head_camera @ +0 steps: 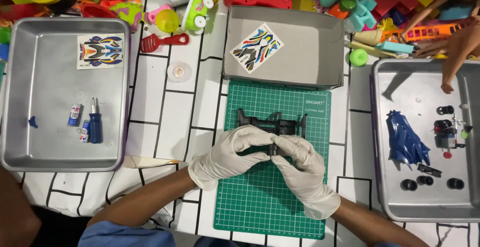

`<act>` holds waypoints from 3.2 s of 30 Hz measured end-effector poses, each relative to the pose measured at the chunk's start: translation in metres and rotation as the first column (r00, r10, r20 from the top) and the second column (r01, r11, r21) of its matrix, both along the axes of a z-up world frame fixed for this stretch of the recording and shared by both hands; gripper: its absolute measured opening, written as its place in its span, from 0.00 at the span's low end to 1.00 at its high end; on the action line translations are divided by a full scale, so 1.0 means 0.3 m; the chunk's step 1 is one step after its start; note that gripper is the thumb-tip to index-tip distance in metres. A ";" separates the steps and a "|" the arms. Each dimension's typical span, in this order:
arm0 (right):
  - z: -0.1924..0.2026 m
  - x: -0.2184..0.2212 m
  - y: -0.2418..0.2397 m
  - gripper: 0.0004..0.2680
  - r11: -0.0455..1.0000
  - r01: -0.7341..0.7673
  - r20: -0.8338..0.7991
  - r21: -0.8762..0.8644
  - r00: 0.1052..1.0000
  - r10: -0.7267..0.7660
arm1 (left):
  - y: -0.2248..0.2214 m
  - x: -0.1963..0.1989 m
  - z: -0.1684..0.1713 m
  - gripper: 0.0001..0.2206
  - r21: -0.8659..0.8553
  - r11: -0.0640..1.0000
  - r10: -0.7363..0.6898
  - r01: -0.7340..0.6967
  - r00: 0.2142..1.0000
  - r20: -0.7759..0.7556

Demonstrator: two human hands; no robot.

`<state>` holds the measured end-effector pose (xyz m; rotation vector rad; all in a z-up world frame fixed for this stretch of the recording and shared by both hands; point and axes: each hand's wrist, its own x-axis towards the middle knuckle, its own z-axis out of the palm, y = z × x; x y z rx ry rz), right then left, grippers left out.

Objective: Assembling a black toy car chassis by manually fitting small plastic components and gears.

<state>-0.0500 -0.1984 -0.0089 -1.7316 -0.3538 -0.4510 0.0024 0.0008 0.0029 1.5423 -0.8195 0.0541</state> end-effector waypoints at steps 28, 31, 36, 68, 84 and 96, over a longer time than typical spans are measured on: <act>0.016 0.008 0.003 0.05 0.998 0.036 0.036 0.046 0.999 -0.037 | -0.043 -0.021 0.086 0.10 -0.059 0.991 0.067 -0.118 0.837 -0.544; 0.114 0.003 0.038 0.04 0.986 -0.043 -0.022 0.160 0.999 0.047 | -0.043 -0.018 0.109 0.12 -0.118 0.983 0.044 -0.143 0.798 -0.602; -0.051 0.013 0.000 0.07 0.986 0.004 -0.004 0.165 1.000 -0.004 | -0.060 -0.023 0.068 0.09 -0.068 0.986 0.101 -0.154 0.866 -0.490; 0.300 -0.248 -0.966 0.14 0.498 0.099 -0.425 -0.862 0.395 -0.814 | -0.069 0.484 0.223 0.15 0.903 0.235 0.286 -0.361 0.913 0.290; 0.406 -0.301 -0.746 0.13 0.672 0.143 -0.562 -0.727 0.439 -0.701 | -0.097 0.646 0.101 0.14 0.808 0.472 0.294 -0.353 0.927 0.233; 0.242 -0.319 -0.857 0.16 0.703 0.408 -0.395 -0.582 0.614 -0.683 | -0.144 0.164 0.285 0.18 0.175 0.892 0.177 -0.416 0.679 0.712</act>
